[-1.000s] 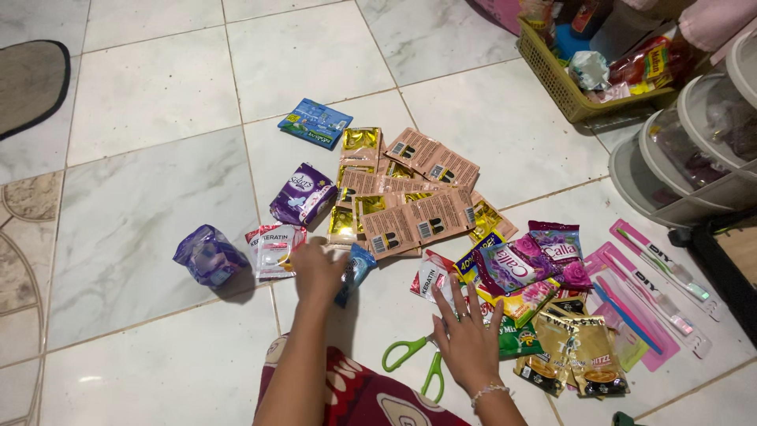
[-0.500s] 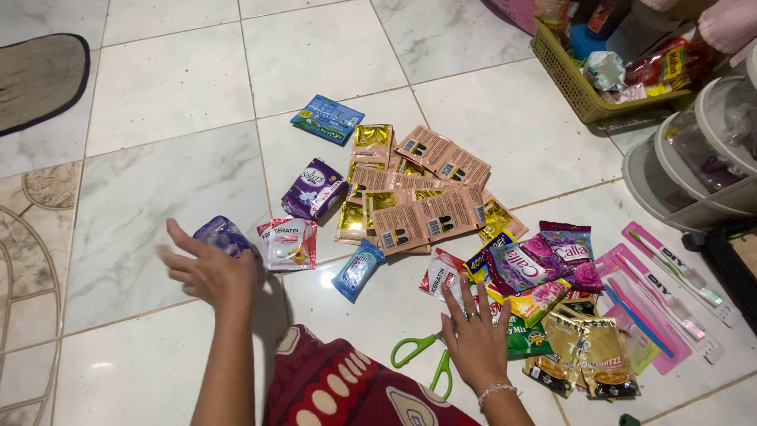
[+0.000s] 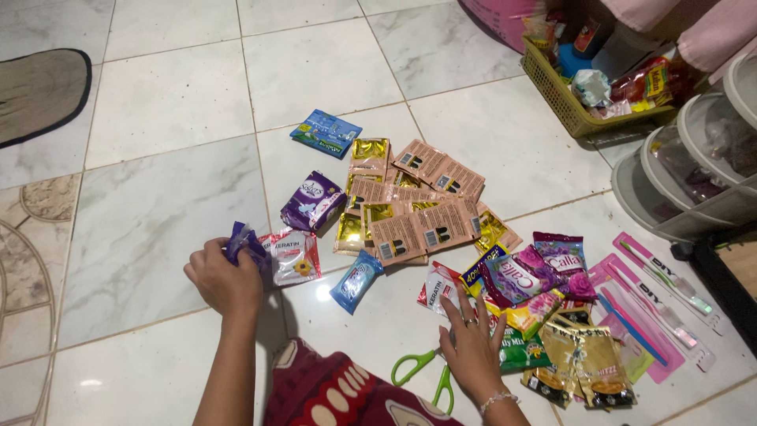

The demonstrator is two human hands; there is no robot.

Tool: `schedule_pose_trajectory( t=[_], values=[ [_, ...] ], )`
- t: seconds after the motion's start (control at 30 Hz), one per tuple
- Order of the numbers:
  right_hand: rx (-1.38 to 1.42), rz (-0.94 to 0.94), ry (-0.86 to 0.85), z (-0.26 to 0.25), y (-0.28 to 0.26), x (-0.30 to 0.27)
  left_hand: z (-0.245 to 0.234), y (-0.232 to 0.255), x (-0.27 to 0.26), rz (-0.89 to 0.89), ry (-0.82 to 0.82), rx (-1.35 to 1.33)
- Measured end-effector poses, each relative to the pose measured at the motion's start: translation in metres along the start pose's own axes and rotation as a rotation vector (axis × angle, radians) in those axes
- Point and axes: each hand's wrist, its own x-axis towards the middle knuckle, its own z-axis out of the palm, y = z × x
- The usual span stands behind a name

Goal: The person sits on the floor and sorts various small packets and boxes. They use scissors to cut open linked sachets, then place items like medicine boxes, sanitary pads, and snack packets onto a nearby rolling cart.

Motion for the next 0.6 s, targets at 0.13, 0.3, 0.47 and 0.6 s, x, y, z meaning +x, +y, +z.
schedule_pose_trajectory(
  t=[0.13,0.3,0.47,0.6],
  values=[
    [0.235,-0.003,0.226,-0.016,-0.036,0.019,0.001,0.010,0.010,0.101,0.074,-0.073],
    [0.419,-0.235,0.238,-0.025,-0.106,0.088,0.004,0.026,0.036,0.147,0.066,-0.254],
    [0.737,-0.413,0.148,-0.001,-0.188,0.221,0.020,0.024,0.053,-0.058,-0.137,-0.594],
    [0.663,-0.212,-0.123,0.019,-0.221,0.287,0.034,0.016,0.057,-0.039,-0.264,-0.614]
  ],
)
